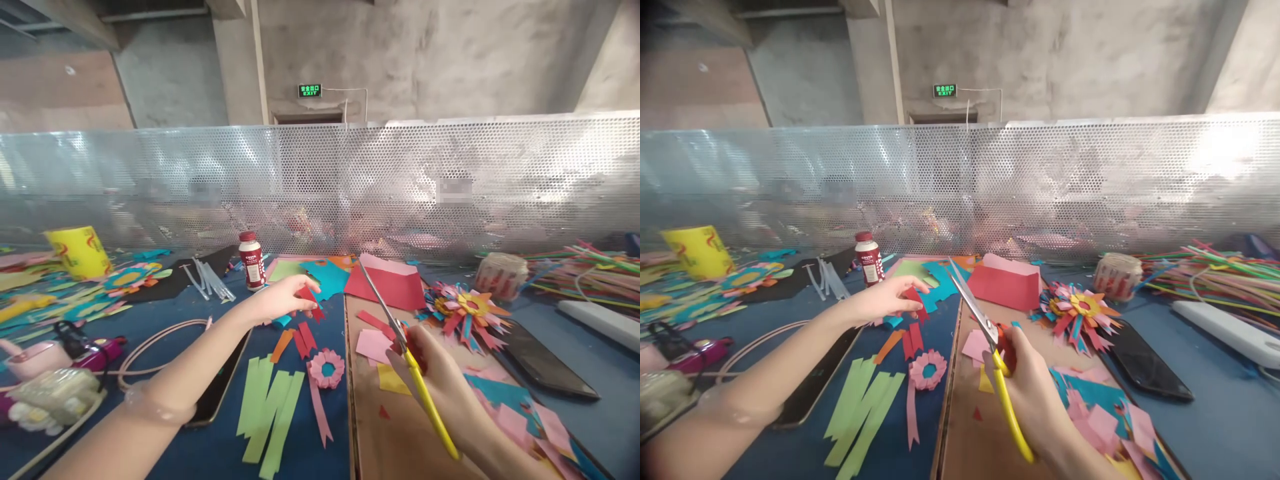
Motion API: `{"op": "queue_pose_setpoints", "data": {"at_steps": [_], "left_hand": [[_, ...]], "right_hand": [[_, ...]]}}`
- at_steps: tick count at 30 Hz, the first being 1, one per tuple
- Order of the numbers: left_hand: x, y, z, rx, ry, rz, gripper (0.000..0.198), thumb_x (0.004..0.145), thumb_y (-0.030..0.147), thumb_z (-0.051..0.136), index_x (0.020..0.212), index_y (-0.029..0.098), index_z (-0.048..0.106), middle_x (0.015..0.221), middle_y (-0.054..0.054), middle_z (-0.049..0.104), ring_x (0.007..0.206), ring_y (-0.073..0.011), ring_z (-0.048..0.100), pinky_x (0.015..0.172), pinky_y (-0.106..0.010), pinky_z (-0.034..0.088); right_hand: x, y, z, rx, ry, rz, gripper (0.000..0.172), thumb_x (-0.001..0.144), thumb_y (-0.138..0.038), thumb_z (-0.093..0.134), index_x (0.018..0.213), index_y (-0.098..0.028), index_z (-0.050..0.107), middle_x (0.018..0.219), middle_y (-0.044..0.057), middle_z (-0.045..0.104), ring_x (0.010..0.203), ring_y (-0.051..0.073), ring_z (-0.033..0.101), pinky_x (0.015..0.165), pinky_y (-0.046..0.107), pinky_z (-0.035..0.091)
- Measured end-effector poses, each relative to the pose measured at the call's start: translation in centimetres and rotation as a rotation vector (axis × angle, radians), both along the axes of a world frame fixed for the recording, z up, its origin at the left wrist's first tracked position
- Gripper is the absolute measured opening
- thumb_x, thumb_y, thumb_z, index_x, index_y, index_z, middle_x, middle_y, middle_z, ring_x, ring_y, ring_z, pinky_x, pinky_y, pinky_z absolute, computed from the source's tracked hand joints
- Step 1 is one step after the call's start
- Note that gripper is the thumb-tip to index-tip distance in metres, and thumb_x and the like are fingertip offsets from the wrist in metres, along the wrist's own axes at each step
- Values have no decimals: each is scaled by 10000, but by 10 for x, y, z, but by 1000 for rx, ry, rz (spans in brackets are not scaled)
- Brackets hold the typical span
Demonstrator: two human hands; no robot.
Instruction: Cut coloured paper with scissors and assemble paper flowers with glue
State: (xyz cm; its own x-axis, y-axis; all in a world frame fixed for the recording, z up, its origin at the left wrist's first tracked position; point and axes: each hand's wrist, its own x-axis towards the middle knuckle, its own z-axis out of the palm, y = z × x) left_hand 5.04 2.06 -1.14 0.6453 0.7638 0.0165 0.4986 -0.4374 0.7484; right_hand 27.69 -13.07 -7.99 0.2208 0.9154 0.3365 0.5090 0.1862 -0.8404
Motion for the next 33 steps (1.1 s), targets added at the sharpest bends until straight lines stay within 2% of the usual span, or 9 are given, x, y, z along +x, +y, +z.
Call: {"op": "queue_pose_setpoints", "data": {"at_steps": [2,7,10,14,18,21,25,29,33], "left_hand": [[-6,4,-2,16,109,-10,277,752,342,570,995,213,541,739,-18,666,641,-140,595,485,-217,325],[-8,10,-6,29,257,-18,199,663,361,651,703,194,550,659,0,636,553,-127,523,471,-225,285],[-7,10,-9,24,271,-28,209,646,361,664,683,194,544,650,10,626,559,-130,523,483,-227,289],[-6,9,-12,9,279,-42,218,634,363,678,662,192,546,610,27,616,521,-117,497,474,-227,273],[-7,8,-10,-15,254,-53,223,651,371,672,661,191,541,598,22,617,526,-119,513,476,-227,295],[-4,1,-3,-57,129,-88,207,700,378,640,729,190,558,700,-8,652,598,-126,559,520,-233,363],[6,-18,11,-124,-241,-104,198,727,357,636,764,188,539,742,-31,655,631,-132,572,614,-271,436],[12,-37,25,49,-415,42,153,751,323,625,761,196,540,706,-7,642,630,-123,566,618,-261,429],[16,-51,32,204,-534,114,137,777,311,609,760,207,522,698,8,635,613,-118,569,595,-250,429]], "right_hand": [[-1,2,-3,18,11,18,185,791,-368,555,761,-218,451,673,-19,492,614,149,499,544,247,404],[-1,3,-6,46,4,-10,224,803,-412,559,758,-219,455,682,-14,504,635,152,518,568,247,425],[-2,2,-6,32,2,-22,216,785,-379,596,764,-222,450,676,-26,493,638,148,515,562,240,429],[-4,0,-6,53,-13,-49,203,777,-354,595,740,-228,441,632,-37,476,556,129,470,483,224,389],[-6,-2,-6,49,23,-23,182,771,-360,595,764,-227,471,647,-31,507,558,133,482,476,224,381],[-7,-3,-5,30,54,25,198,798,-402,562,776,-223,479,659,-33,495,585,135,492,506,229,394],[-11,-6,-1,-2,56,9,259,793,-475,534,766,-224,475,641,-39,457,575,133,474,488,230,383],[-16,-10,1,7,99,76,228,785,-454,525,746,-231,503,633,-18,523,563,149,522,471,244,412],[-17,-14,-3,0,86,112,209,815,-420,539,750,-221,540,627,-26,557,514,123,520,453,235,425]]}}
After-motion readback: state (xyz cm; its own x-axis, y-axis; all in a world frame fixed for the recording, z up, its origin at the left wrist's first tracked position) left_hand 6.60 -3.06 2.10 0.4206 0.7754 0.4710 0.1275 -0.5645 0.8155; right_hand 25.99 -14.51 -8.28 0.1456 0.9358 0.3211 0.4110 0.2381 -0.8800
